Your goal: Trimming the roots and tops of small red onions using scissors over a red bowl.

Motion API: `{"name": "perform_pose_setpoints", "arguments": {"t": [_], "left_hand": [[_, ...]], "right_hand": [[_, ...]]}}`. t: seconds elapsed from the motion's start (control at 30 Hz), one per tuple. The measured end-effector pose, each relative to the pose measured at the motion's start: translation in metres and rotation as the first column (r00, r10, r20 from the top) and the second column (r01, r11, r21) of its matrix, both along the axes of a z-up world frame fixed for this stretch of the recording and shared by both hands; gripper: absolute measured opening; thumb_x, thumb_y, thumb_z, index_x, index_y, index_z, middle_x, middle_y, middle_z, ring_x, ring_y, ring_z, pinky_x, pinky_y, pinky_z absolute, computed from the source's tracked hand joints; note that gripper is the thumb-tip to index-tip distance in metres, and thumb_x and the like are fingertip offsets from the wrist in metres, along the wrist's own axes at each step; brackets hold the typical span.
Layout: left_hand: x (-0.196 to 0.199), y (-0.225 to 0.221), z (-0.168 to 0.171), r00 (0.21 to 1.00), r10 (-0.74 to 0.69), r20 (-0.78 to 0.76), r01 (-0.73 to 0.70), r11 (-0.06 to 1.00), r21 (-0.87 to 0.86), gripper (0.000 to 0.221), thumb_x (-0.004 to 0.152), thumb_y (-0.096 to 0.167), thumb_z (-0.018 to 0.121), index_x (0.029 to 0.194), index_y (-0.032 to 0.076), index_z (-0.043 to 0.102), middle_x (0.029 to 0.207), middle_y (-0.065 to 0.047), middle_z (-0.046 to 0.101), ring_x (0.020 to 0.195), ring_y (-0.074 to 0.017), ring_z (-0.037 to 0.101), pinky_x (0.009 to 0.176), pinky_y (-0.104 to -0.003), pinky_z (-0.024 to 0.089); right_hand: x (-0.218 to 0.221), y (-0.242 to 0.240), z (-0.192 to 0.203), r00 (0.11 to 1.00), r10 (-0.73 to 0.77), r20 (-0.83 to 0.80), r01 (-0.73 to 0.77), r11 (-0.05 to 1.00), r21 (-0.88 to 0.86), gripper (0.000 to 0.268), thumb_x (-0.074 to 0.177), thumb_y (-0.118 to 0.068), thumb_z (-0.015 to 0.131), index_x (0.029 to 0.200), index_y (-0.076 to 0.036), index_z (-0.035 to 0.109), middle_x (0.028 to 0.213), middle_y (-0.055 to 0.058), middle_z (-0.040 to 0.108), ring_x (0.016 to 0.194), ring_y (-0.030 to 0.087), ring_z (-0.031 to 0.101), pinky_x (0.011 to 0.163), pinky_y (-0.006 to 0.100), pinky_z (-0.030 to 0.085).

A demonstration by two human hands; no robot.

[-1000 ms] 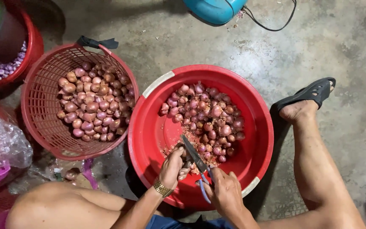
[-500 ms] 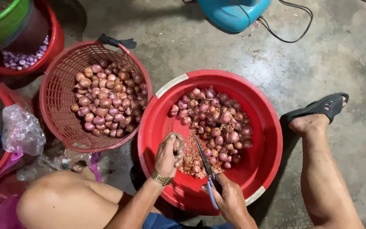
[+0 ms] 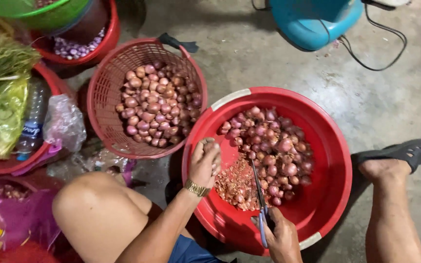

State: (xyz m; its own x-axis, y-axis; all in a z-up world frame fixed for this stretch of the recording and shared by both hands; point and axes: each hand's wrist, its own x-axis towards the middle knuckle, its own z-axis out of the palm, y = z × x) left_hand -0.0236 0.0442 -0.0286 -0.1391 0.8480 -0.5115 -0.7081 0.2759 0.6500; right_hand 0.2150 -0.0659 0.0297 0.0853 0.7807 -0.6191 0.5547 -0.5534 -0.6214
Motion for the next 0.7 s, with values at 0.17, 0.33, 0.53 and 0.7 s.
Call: {"name": "perform_pose_setpoints", "arguments": {"t": [0.17,0.33,0.53,0.7], "left_hand": [[0.002,0.002,0.039,1.0,-0.014,-0.003,0.014,1.0,0.028,0.027,0.108,0.032,0.043,0.115,0.012,0.06,0.071,0.003,0.051,0.048,-0.0051,0.038,0.036,-0.021,0.029],[0.02,-0.009,0.04,0.975,-0.222,-0.02,0.223,0.973,0.064,0.044,0.104,0.011,0.037,0.146,0.01,0.05,0.093,0.002,0.057,0.066,-0.006,0.047,0.047,-0.017,0.038],[0.035,-0.027,0.04,0.863,-0.313,-0.397,0.422,0.879,0.224,0.057,0.086,-0.008,0.052,0.143,0.0,0.052,0.125,-0.01,0.066,0.112,-0.0159,0.062,0.1,-0.029,0.052],[0.042,-0.032,0.049,0.68,-0.388,-0.622,0.531,0.846,0.053,0.03,0.085,-0.003,0.072,0.114,0.003,0.065,0.097,-0.004,0.069,0.077,-0.0109,0.064,0.064,-0.022,0.057]], "right_hand": [[-0.004,0.006,0.014,0.997,0.072,0.003,-0.072,0.997,-0.007,0.029,0.079,-0.031,0.082,0.092,-0.007,0.071,0.062,0.003,0.073,0.05,0.015,0.06,0.05,0.03,0.049],[-0.006,-0.002,0.008,0.962,0.236,0.136,-0.258,0.95,0.174,0.05,0.077,-0.057,0.073,0.096,-0.011,0.065,0.068,0.004,0.071,0.061,0.023,0.064,0.063,0.038,0.053],[-0.006,0.003,0.014,0.903,0.269,0.336,-0.412,0.765,0.495,0.068,0.081,-0.052,0.076,0.122,-0.001,0.056,0.095,0.007,0.065,0.072,0.024,0.061,0.074,0.037,0.041],[-0.003,0.004,0.011,0.901,0.245,0.358,-0.392,0.815,0.428,0.045,0.083,-0.036,0.076,0.109,-0.004,0.06,0.085,0.008,0.066,0.062,0.027,0.06,0.073,0.037,0.042]]}}
